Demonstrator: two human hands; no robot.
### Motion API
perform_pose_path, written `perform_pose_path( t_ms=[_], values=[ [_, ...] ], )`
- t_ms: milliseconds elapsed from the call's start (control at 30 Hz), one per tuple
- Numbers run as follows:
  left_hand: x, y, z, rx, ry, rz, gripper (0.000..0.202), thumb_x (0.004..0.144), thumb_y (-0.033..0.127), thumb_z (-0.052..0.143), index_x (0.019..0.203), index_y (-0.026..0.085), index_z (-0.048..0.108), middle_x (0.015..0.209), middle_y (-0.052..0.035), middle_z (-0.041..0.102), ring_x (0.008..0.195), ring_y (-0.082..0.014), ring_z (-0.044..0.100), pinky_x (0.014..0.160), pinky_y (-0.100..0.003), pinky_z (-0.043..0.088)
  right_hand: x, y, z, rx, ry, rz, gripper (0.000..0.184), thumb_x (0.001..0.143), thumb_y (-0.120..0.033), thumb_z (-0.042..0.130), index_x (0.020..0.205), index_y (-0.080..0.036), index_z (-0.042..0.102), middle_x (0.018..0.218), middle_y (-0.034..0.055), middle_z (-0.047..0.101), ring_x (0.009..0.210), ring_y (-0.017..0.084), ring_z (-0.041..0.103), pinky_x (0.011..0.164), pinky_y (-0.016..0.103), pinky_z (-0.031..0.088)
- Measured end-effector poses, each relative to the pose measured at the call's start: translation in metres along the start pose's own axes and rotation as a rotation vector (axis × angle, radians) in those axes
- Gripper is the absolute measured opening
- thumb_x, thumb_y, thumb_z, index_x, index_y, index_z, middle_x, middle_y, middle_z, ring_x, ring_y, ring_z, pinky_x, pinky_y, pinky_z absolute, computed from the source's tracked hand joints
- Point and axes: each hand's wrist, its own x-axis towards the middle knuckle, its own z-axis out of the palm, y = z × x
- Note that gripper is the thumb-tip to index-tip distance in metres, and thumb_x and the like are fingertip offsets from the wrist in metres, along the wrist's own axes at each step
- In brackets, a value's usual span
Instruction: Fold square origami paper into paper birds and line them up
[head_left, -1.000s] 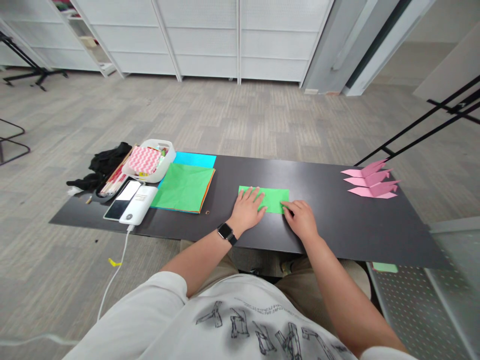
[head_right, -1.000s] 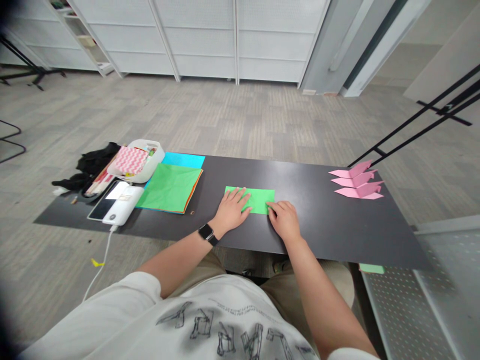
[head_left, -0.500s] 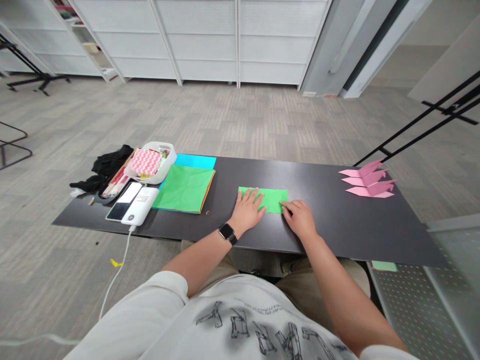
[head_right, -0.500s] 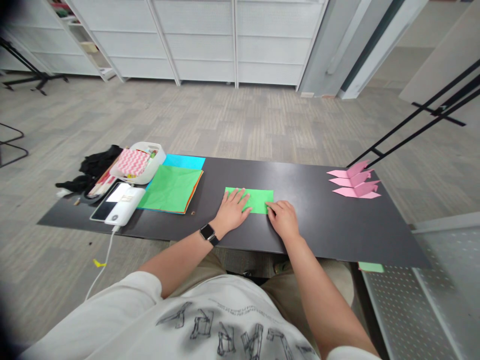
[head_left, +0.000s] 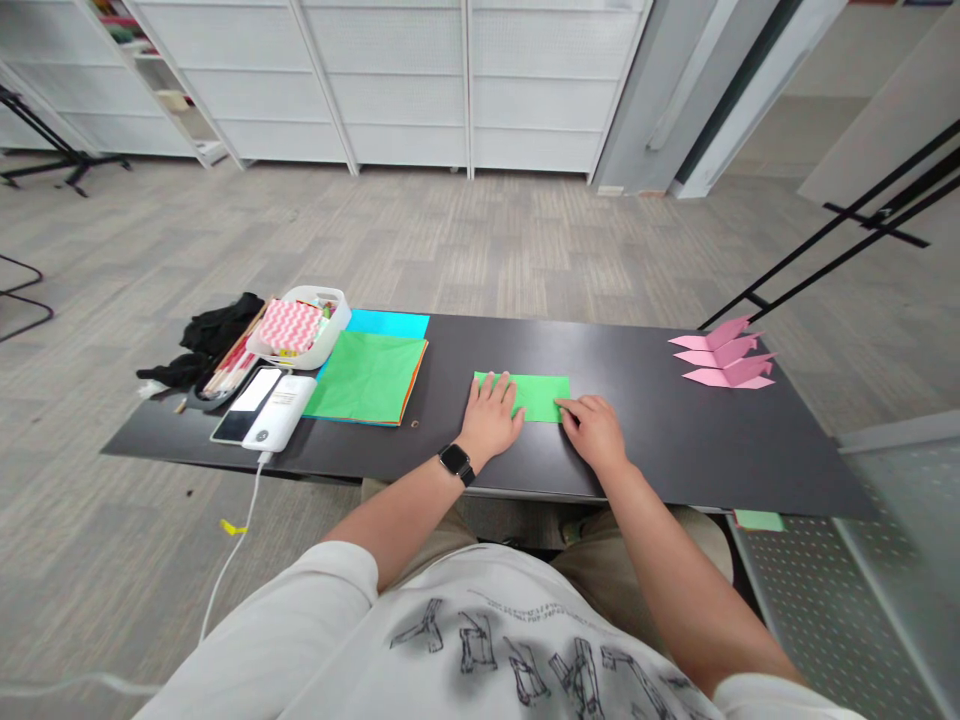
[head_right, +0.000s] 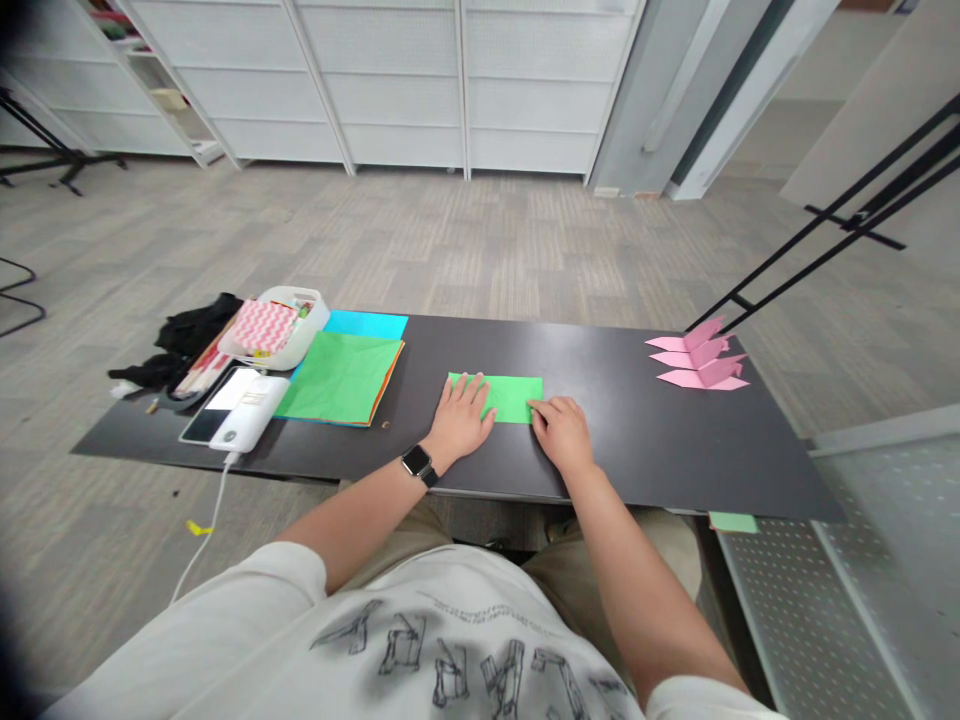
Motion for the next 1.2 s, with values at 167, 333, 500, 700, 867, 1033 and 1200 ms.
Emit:
perform_pose_path(
  t_ms=[167,333,500,700,867,1033,1200],
  values=[
    [0.000,-0.002,0.007,-0.021,0.013,0.025,0.064,0.110,0.045,0.039,0.158,0.006,0.054,0.172,-0.0191,0.044,0.162,-0.0380,0.038,0.137,-0.057,0.022,-0.001,0.000,-0.001,-0.037,0.090,0.065,0.027,0.102,-0.029,0.061,0.115,-0.023,0.083,0.119,0.0152,0.068,0.111,0.031,0.059,0.102,0.045,0.050],
    [0.001,-0.003,0.008,-0.030,0.007,0.035,0.063,0.110,0.043,0.039,0.159,0.005,0.053,0.173,-0.0199,0.043,0.162,-0.0371,0.038,0.136,-0.056,0.025,-0.005,-0.022,-0.008,-0.066,0.141,0.104,0.026,0.103,-0.025,0.059,0.114,-0.023,0.083,0.127,0.0142,0.071,0.119,0.032,0.058,0.106,0.048,0.047],
    [0.002,-0.004,0.006,-0.022,0.002,0.029,0.063,0.111,0.042,0.038,0.160,0.004,0.052,0.174,-0.0186,0.041,0.163,-0.0365,0.036,0.136,-0.055,0.025,-0.019,-0.071,-0.005,-0.036,0.010,-0.057,0.030,0.107,-0.029,0.058,0.127,-0.028,0.079,0.130,0.0090,0.075,0.129,0.030,0.058,0.124,0.054,0.033],
    [0.002,-0.005,0.007,-0.015,-0.014,0.020,0.063,0.111,0.044,0.038,0.162,0.009,0.051,0.174,-0.0176,0.041,0.163,-0.0361,0.037,0.136,-0.058,0.025,-0.031,-0.088,-0.004,-0.065,-0.067,-0.011,0.036,0.108,-0.030,0.055,0.138,-0.029,0.074,0.140,0.0105,0.072,0.128,0.031,0.059,0.122,0.053,0.036],
    [0.001,-0.006,0.006,-0.009,-0.007,0.022,0.062,0.110,0.047,0.039,0.163,0.019,0.052,0.175,-0.0143,0.041,0.163,-0.0380,0.036,0.135,-0.064,0.023,-0.039,-0.071,-0.016,-0.116,-0.056,0.060,0.036,0.108,-0.030,0.054,0.136,-0.029,0.076,0.140,0.0102,0.071,0.125,0.031,0.058,0.118,0.051,0.039],
    [0.001,-0.006,0.004,-0.014,-0.018,0.024,0.068,0.108,0.056,0.041,0.164,0.020,0.051,0.176,-0.0142,0.040,0.164,-0.0393,0.034,0.135,-0.065,0.021,-0.048,-0.058,-0.030,-0.170,-0.049,0.111,0.036,0.108,-0.031,0.054,0.136,-0.030,0.077,0.137,0.0112,0.071,0.123,0.031,0.058,0.113,0.049,0.041],
    [0.001,-0.008,0.005,-0.008,-0.039,0.022,0.071,0.107,0.060,0.040,0.165,0.020,0.049,0.176,-0.0143,0.039,0.164,-0.0397,0.033,0.135,-0.065,0.020,-0.056,-0.042,-0.036,-0.201,-0.025,0.165,0.036,0.107,-0.029,0.054,0.134,-0.029,0.079,0.136,0.0116,0.071,0.119,0.030,0.057,0.107,0.046,0.043]
  ],
)
